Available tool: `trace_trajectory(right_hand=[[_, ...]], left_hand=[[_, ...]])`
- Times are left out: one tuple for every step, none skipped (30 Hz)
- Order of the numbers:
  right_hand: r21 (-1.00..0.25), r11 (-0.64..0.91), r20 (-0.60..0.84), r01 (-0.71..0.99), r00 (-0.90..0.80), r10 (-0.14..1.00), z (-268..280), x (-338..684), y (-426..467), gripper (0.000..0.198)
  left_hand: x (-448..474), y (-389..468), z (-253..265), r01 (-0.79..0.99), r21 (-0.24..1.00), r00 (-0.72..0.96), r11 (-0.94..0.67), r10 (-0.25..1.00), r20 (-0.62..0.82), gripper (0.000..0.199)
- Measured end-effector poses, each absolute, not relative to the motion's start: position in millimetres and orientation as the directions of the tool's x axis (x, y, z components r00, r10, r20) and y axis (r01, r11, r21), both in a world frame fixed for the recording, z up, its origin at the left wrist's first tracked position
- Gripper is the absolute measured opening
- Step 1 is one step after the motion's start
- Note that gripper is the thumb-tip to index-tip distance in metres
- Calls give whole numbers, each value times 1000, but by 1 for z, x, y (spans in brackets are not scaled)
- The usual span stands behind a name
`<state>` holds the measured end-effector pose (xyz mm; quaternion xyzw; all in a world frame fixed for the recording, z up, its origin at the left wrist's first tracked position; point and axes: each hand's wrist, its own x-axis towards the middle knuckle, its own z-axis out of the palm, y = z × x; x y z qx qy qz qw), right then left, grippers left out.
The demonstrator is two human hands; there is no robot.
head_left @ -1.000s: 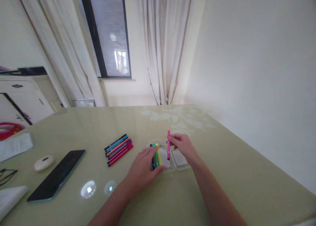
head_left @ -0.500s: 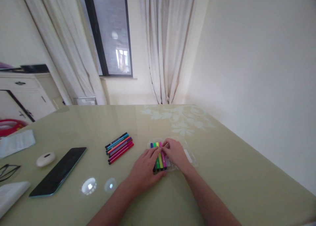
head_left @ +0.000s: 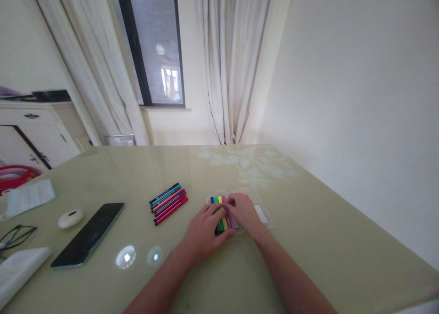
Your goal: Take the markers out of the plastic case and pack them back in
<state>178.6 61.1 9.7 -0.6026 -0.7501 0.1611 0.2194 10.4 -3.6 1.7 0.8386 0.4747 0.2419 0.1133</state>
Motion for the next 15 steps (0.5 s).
trace_trajectory(right_hand=[[-510, 222, 136, 831, -177, 975, 10, 179, 61, 16], [-514, 227, 141, 828, -180, 974, 11, 180, 61, 17], [-520, 235, 148, 821, -184, 972, 11, 180, 61, 17], [-529, 245, 160, 812, -188, 969, 11, 181, 60, 18], [-543, 253, 176, 801, -187, 967, 11, 181, 60, 19], [-558, 258, 192, 789, -180, 965, 11, 182, 60, 20], [-573, 255, 207, 779, -164, 965, 10, 182, 60, 21], [-585, 251, 220, 772, -147, 964, 10, 182, 60, 21], [-594, 246, 231, 766, -130, 964, 10, 182, 60, 20], [-599, 243, 240, 763, -118, 963, 10, 182, 59, 19], [-603, 241, 246, 760, -110, 963, 10, 182, 59, 19], [-606, 242, 251, 758, -107, 962, 10, 182, 59, 18], [-608, 244, 254, 755, -106, 961, 10, 182, 58, 19], [-611, 246, 256, 752, -106, 961, 11, 181, 58, 19], [-618, 247, 257, 747, -105, 961, 11, 181, 57, 19]], left_hand=[[8, -1, 3, 726, 444, 431, -526, 850, 303, 46], [4, 2, 4, 715, 469, 416, -519, 854, 312, 42], [-2, 6, 6, 720, 488, 376, -494, 868, 323, 37], [-9, 10, 9, 744, 495, 317, -450, 889, 331, 32], [-19, 14, 12, 790, 486, 220, -373, 913, 344, 28], [-29, 17, 14, 860, 439, 104, -261, 931, 349, 26], [-41, 20, 16, 922, 359, 15, -148, 937, 349, 25], [-52, 22, 18, 961, 270, -43, -53, 941, 336, 22], [-63, 24, 18, 978, 205, -88, 25, 947, 308, 19], [-72, 25, 18, 983, 164, -120, 78, 957, 265, 16], [-79, 25, 16, 984, 139, -141, 112, 965, 221, 15], [-84, 26, 15, 983, 134, -152, 128, 972, 181, 15], [-86, 27, 13, 981, 148, -149, 126, 977, 153, 15], [-86, 27, 11, 977, 184, -132, 105, 981, 142, 16], [-84, 28, 10, 967, 244, -103, 65, 984, 144, 18]])
